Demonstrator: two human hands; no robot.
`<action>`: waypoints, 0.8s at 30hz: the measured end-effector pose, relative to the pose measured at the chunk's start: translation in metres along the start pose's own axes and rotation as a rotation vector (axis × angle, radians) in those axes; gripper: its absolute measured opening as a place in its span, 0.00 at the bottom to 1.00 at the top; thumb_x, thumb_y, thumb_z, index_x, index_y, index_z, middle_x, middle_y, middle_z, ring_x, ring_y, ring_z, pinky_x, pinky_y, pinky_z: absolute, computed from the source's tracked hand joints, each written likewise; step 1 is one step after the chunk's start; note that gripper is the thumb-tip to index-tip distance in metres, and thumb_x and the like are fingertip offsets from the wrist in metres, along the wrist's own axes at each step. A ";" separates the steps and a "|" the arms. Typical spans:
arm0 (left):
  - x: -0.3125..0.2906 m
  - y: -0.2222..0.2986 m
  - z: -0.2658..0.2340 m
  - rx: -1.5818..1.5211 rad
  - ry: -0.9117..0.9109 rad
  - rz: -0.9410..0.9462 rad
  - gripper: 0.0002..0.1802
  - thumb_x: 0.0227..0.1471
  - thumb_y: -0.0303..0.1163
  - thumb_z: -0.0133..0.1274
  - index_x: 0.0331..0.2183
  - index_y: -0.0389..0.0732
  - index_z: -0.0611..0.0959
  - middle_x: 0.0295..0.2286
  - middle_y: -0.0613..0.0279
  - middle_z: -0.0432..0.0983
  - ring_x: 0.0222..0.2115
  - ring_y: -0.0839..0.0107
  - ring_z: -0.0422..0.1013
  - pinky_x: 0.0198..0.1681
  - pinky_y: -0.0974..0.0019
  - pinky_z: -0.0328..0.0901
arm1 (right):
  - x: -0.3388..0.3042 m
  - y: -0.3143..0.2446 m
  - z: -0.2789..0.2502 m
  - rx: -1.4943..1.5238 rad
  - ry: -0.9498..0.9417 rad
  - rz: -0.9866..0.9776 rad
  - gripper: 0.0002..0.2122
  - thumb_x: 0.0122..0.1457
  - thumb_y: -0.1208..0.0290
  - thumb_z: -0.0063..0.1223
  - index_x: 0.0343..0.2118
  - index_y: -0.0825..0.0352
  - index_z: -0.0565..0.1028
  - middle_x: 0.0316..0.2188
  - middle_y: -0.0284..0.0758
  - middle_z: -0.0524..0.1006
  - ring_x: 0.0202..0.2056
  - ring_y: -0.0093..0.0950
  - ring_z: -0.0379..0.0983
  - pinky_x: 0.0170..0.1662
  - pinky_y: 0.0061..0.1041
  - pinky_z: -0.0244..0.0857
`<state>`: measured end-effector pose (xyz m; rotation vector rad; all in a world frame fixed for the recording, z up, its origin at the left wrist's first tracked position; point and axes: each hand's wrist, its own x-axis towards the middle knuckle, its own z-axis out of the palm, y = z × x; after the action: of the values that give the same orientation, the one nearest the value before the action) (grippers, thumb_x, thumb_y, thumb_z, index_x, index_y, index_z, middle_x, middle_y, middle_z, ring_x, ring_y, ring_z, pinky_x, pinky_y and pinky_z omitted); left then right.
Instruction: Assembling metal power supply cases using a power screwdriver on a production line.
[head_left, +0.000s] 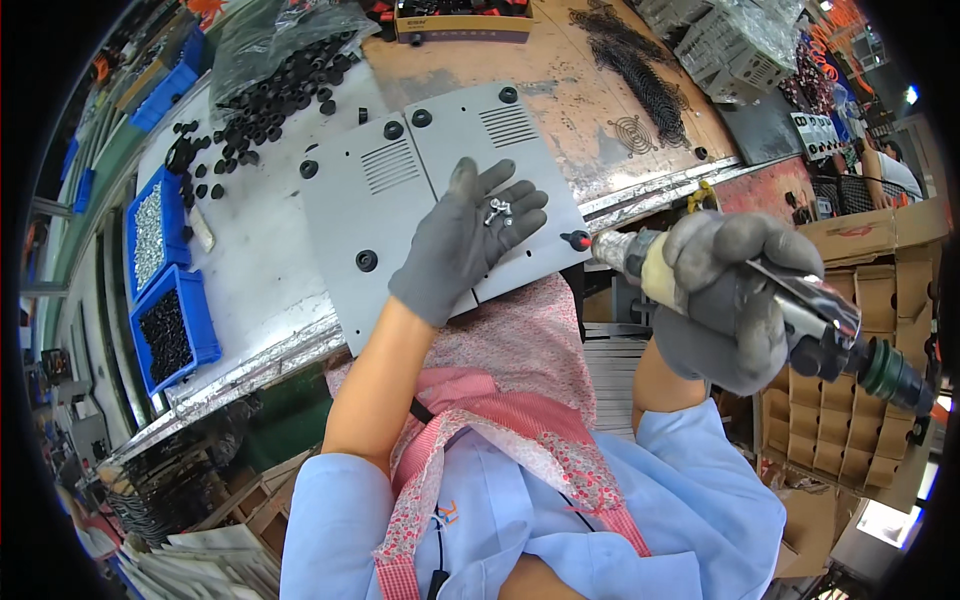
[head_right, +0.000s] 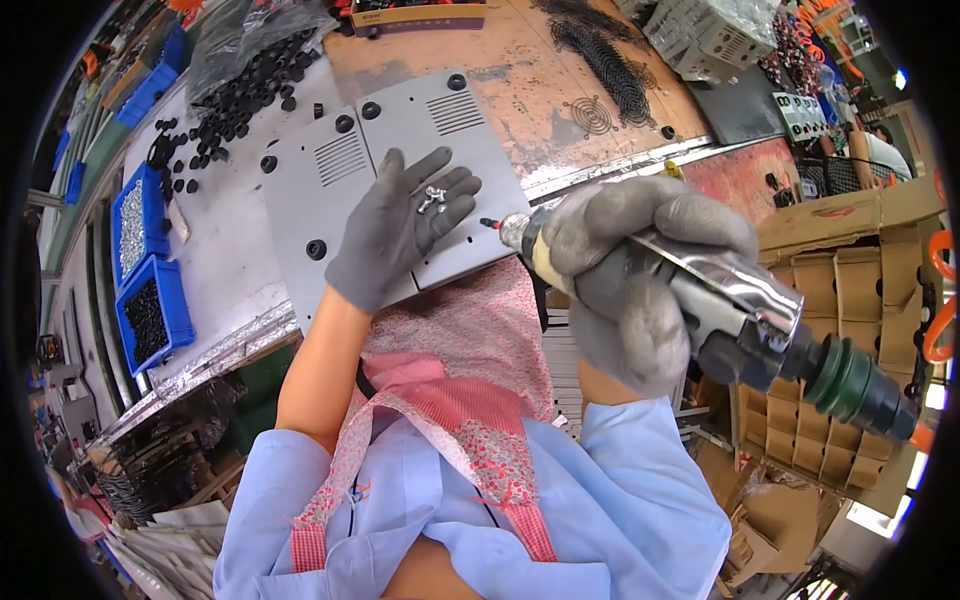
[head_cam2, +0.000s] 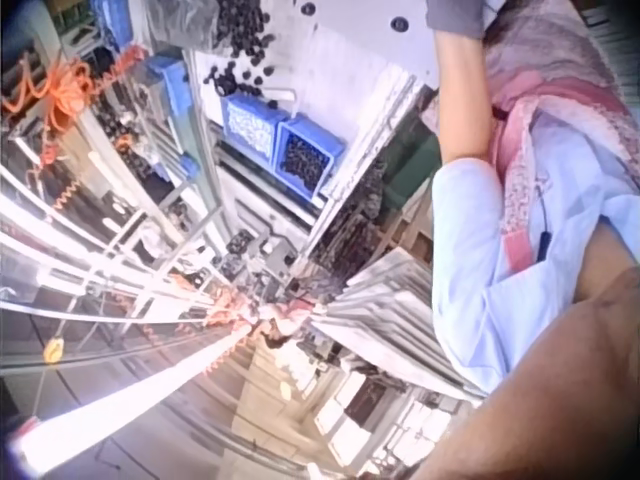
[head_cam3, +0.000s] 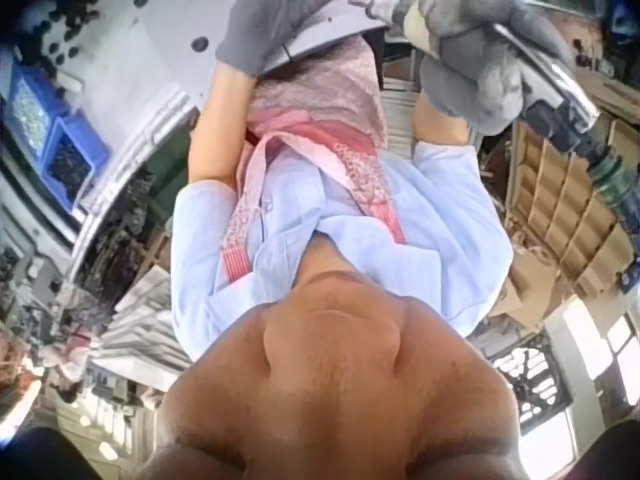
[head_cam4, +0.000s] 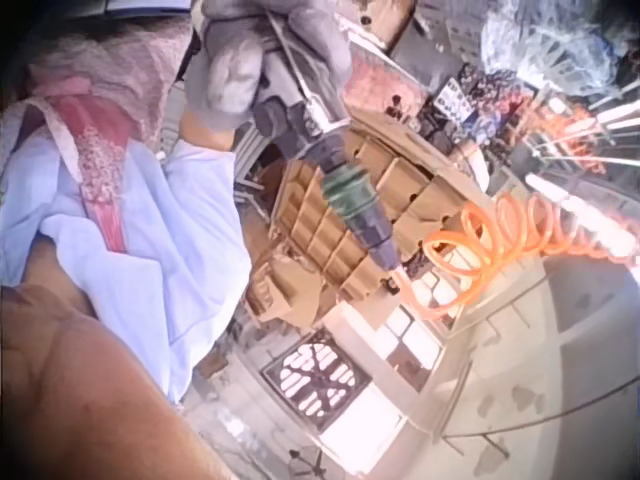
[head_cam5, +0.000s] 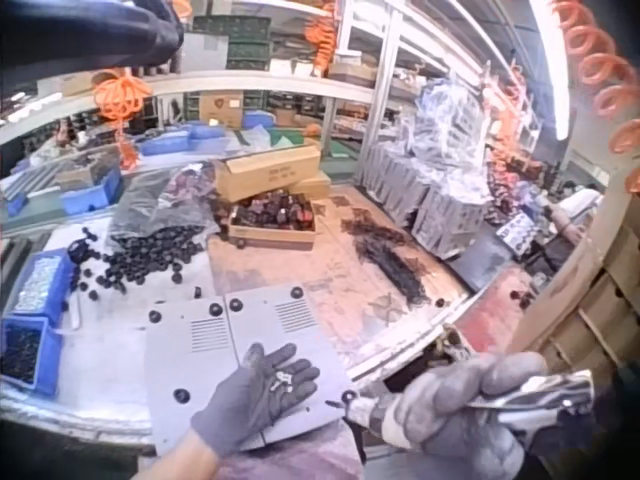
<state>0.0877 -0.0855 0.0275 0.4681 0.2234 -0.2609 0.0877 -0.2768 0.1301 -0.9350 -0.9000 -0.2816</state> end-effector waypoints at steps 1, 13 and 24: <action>-0.008 -0.001 -0.006 -0.061 -0.055 -0.015 0.33 0.61 0.49 0.35 0.54 0.29 0.59 0.44 0.43 0.66 0.45 0.55 0.69 0.48 0.63 0.70 | -0.002 0.000 0.003 0.028 -0.016 0.001 0.20 0.53 0.68 0.47 0.50 0.66 0.66 0.39 0.45 0.73 0.28 0.30 0.71 0.32 0.32 0.67; -0.059 -0.010 -0.012 0.232 -0.007 -0.117 0.24 0.57 0.43 0.47 0.46 0.32 0.70 0.37 0.53 0.72 0.35 0.70 0.72 0.30 0.74 0.70 | -0.014 0.007 0.032 0.137 0.096 0.225 0.23 0.51 0.67 0.63 0.45 0.65 0.63 0.36 0.48 0.72 0.31 0.36 0.74 0.33 0.35 0.72; -0.064 -0.013 -0.013 0.166 0.020 -0.018 0.22 0.52 0.44 0.55 0.40 0.35 0.74 0.27 0.66 0.73 0.19 0.86 0.66 0.16 0.83 0.57 | -0.013 0.007 0.041 0.054 0.024 0.172 0.19 0.57 0.68 0.45 0.52 0.64 0.63 0.34 0.43 0.70 0.27 0.29 0.69 0.29 0.32 0.64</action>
<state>0.0218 -0.0786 0.0282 0.6333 0.2266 -0.2936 0.0613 -0.2422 0.1272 -0.9508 -0.7966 -0.1210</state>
